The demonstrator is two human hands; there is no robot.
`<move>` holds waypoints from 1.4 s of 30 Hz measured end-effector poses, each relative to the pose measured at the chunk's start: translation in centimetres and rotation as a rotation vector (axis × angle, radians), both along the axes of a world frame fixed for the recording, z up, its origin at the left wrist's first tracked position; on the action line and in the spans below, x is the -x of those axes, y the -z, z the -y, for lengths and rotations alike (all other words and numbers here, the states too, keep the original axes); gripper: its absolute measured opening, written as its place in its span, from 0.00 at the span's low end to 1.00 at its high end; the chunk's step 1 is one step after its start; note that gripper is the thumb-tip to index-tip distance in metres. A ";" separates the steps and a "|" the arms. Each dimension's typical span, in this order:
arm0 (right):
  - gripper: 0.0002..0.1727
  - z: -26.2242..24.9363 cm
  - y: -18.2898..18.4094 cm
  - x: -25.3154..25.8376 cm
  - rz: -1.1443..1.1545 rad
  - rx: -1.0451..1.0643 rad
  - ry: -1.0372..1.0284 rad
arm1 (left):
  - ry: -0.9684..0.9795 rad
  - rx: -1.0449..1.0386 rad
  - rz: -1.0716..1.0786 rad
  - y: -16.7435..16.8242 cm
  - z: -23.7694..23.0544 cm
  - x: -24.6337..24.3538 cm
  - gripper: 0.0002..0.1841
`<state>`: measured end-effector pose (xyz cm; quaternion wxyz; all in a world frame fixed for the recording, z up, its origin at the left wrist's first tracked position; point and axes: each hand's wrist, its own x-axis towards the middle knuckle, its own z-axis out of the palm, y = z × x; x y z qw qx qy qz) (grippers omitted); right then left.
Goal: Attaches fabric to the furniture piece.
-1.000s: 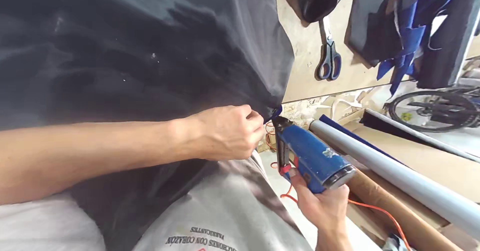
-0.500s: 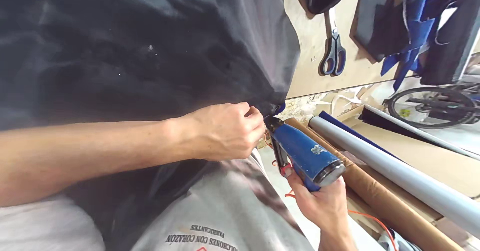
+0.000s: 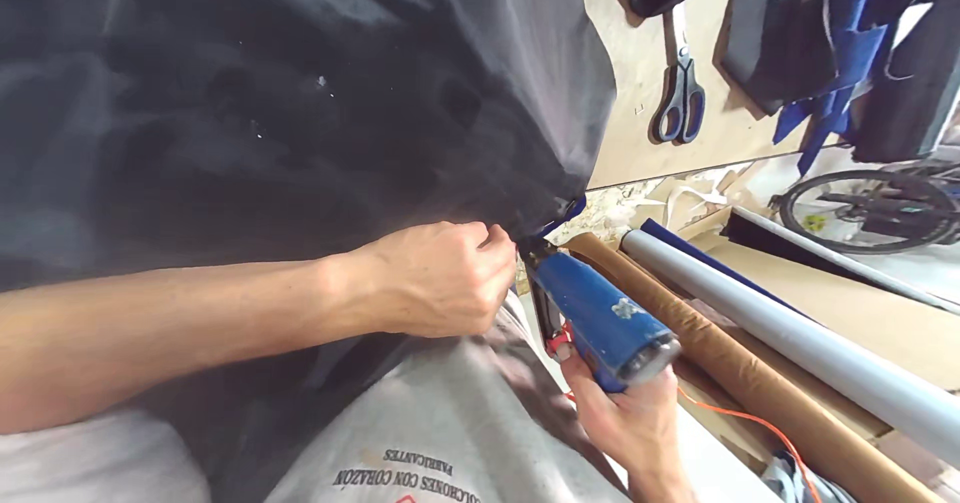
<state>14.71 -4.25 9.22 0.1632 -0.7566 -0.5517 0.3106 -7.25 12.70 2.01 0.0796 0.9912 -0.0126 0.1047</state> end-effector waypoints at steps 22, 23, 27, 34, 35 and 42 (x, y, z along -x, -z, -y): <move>0.09 3.2 1.4 0.7 -0.234 -0.075 0.086 | -0.921 0.116 0.052 -0.4 8.7 0.2 0.15; 0.09 3.3 1.5 0.6 -0.231 -0.078 0.080 | -0.919 0.101 0.055 -0.2 8.7 0.2 0.14; 0.08 3.8 1.8 0.3 -0.239 -0.067 0.092 | -0.881 0.067 0.125 -0.1 8.8 0.9 0.12; 0.10 4.3 1.6 0.1 -0.259 -0.083 0.074 | -0.727 0.068 0.064 -0.2 8.7 1.7 0.12; 0.10 4.3 1.6 0.2 -0.256 -0.086 0.071 | -0.731 0.085 0.063 -0.1 8.8 1.7 0.11; 0.10 3.6 1.4 0.5 -0.230 -0.099 0.043 | -0.808 0.130 0.130 0.6 9.1 1.5 0.11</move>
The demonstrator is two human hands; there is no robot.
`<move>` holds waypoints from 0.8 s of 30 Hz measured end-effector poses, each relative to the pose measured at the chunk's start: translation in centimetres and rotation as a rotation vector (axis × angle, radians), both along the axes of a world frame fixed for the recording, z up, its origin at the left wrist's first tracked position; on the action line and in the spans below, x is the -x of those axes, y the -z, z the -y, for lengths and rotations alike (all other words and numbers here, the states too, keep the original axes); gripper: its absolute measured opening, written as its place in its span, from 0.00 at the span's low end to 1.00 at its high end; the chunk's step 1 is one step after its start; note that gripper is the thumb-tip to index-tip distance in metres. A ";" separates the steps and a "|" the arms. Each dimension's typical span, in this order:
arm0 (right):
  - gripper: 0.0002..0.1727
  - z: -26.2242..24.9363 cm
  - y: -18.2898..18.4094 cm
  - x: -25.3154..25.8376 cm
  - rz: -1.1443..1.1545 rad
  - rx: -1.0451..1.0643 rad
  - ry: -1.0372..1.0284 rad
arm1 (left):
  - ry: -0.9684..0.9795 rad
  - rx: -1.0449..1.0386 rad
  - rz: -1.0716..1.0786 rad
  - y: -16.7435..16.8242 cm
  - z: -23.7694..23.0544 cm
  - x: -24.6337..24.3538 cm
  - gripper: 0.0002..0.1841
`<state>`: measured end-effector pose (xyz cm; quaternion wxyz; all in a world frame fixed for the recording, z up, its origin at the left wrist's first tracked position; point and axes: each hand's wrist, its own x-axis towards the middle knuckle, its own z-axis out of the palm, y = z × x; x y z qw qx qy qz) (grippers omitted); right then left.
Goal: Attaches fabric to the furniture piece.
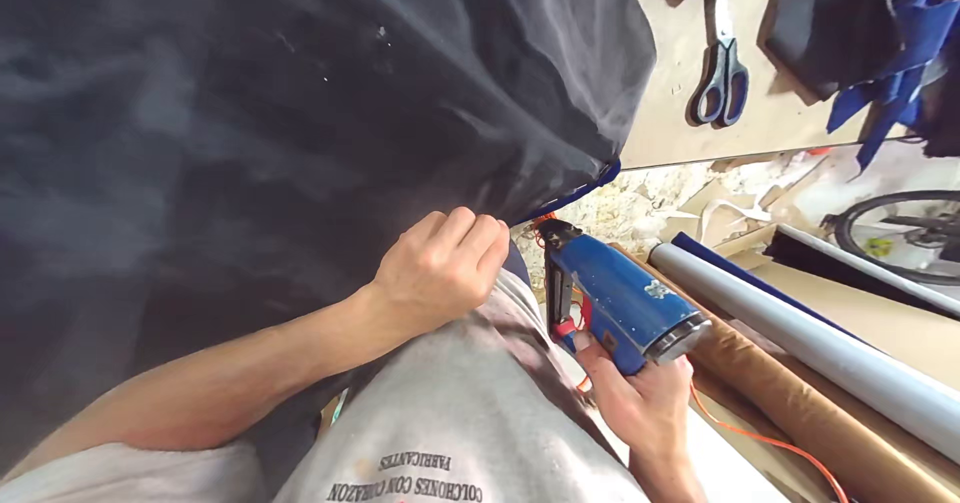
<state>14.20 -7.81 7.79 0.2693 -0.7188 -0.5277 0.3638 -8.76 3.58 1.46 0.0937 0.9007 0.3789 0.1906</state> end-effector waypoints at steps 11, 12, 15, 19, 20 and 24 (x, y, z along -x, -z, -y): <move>0.09 -1.1 -1.0 1.2 0.055 0.040 -0.027 | 0.056 -0.011 -0.118 -0.1 0.0 0.7 0.14; 0.09 -1.2 -1.1 1.4 0.058 0.043 -0.028 | 0.059 -0.014 -0.122 0.0 0.0 0.8 0.15; 0.10 -1.6 -1.3 1.7 0.070 0.049 -0.048 | 0.070 -0.009 -0.122 -0.3 -0.1 1.0 0.14; 0.10 -1.6 -1.4 1.0 0.035 0.012 -0.027 | 0.068 0.075 0.014 -1.3 0.0 2.4 0.15; 0.10 -1.5 -1.5 0.5 0.018 0.001 -0.013 | 0.021 0.105 0.065 -1.7 0.2 3.0 0.20; 0.12 -0.7 -1.7 -1.7 0.053 0.000 0.072 | -0.177 0.220 0.112 -3.9 1.1 6.5 0.28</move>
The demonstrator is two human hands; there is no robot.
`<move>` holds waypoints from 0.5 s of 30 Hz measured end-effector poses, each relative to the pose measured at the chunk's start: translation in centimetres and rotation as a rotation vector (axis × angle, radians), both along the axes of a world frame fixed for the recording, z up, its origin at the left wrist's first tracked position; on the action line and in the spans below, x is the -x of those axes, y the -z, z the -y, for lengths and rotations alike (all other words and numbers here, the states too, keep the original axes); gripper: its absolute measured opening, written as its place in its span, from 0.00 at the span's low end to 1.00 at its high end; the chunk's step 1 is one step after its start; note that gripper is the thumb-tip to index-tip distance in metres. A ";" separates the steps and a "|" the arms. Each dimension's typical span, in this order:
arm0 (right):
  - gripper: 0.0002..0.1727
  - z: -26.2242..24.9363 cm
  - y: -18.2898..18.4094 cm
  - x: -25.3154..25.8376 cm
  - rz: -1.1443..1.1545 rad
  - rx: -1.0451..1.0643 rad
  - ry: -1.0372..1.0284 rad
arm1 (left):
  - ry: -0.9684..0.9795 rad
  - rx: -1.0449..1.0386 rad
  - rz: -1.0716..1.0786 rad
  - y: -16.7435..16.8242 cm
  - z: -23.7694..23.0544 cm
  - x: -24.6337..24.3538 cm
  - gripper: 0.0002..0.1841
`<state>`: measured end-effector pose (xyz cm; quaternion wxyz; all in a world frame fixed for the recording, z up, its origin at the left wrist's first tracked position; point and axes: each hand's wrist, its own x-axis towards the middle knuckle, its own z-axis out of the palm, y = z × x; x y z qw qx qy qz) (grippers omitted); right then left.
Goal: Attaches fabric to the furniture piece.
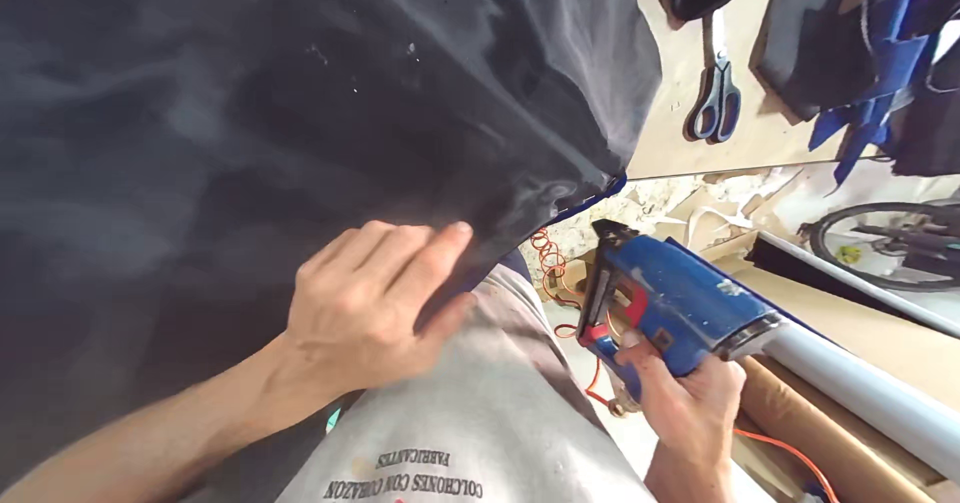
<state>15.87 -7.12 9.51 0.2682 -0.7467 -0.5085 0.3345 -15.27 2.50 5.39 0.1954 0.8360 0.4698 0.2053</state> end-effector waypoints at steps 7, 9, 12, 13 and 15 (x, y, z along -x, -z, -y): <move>0.27 -4.4 1.5 -7.2 0.200 -0.036 0.137 | -0.244 0.127 -0.261 0.7 6.6 0.1 0.33; 0.41 -8.4 2.5 -10.8 0.299 -0.002 0.084 | -0.330 0.148 -0.288 1.0 7.9 -0.6 0.28; 0.42 -16.0 5.7 -14.5 0.430 0.019 -0.071 | -0.440 0.063 -0.326 1.1 9.1 -1.7 0.14; 0.41 -18.2 7.0 -15.2 0.487 0.029 -0.111 | -0.476 -0.029 -0.355 1.2 9.4 -2.1 0.11; 0.41 -21.8 10.3 -16.2 0.573 0.034 -0.172 | -0.540 -0.230 -0.404 1.5 9.7 -2.7 0.07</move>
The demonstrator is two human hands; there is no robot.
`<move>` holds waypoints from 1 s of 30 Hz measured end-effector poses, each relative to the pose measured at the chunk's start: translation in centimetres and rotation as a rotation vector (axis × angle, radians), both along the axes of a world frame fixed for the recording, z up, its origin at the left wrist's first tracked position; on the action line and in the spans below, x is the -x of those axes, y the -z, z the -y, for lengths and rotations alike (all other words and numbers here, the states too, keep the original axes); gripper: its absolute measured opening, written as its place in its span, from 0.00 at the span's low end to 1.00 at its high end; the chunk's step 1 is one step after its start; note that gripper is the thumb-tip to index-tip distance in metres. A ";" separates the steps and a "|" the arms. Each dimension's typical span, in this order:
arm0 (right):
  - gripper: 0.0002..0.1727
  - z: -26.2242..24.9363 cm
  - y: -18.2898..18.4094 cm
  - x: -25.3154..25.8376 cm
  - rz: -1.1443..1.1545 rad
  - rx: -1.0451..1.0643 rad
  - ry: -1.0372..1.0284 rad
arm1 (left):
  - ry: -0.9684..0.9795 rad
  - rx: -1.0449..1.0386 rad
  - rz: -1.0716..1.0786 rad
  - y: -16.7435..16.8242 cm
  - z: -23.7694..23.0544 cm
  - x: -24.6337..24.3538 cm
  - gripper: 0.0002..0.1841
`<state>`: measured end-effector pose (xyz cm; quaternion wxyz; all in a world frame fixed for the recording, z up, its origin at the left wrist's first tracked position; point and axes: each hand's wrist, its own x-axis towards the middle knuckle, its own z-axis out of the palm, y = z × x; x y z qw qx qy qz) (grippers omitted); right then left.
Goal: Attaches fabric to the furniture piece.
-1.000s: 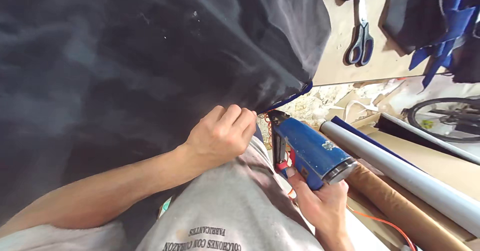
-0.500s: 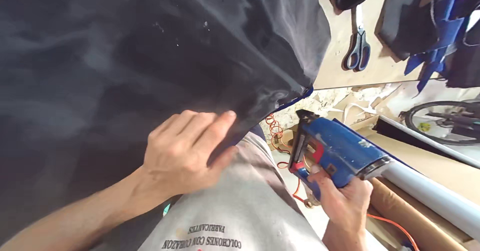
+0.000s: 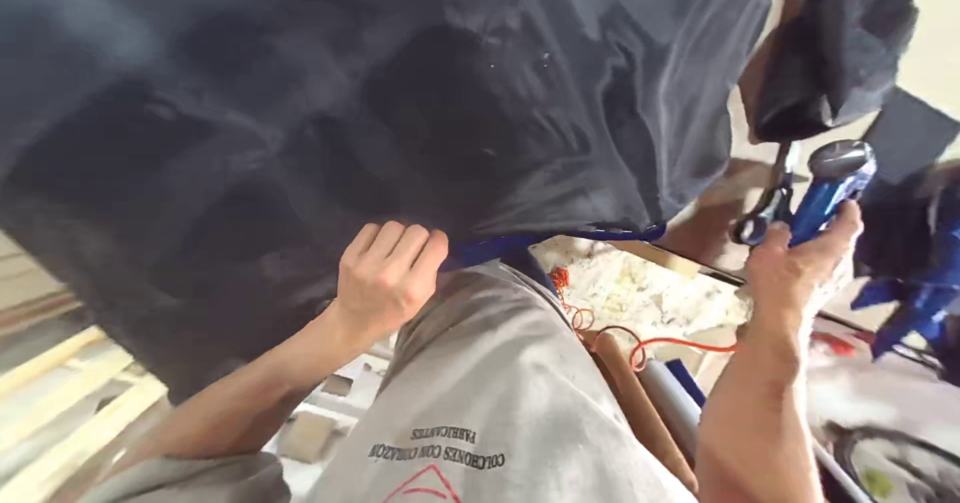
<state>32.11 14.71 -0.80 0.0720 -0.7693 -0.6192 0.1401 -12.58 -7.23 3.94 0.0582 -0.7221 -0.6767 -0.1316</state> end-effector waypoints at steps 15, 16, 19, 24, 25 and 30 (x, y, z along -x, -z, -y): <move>0.14 11.6 -7.1 18.4 -0.438 -0.333 -1.132 | -0.219 0.049 0.192 -3.9 14.0 7.5 0.13; 0.15 12.0 -6.8 20.7 -0.441 -0.296 -1.231 | -0.182 0.069 0.191 -3.4 14.1 8.1 0.14; 0.17 11.2 -5.8 25.5 -0.322 -0.201 -1.477 | -0.084 0.035 0.214 -1.2 11.9 7.9 0.18; 0.20 8.9 -5.6 27.8 -0.104 -0.076 -1.613 | 0.054 0.067 0.234 1.7 7.1 6.2 0.21; 0.18 8.8 -5.3 27.8 -0.099 -0.082 -1.612 | 0.069 0.085 0.252 2.0 6.6 6.2 0.19; 0.11 8.3 -4.1 27.1 -0.189 -0.281 -1.552 | 0.075 -0.042 0.272 0.9 5.6 6.4 0.11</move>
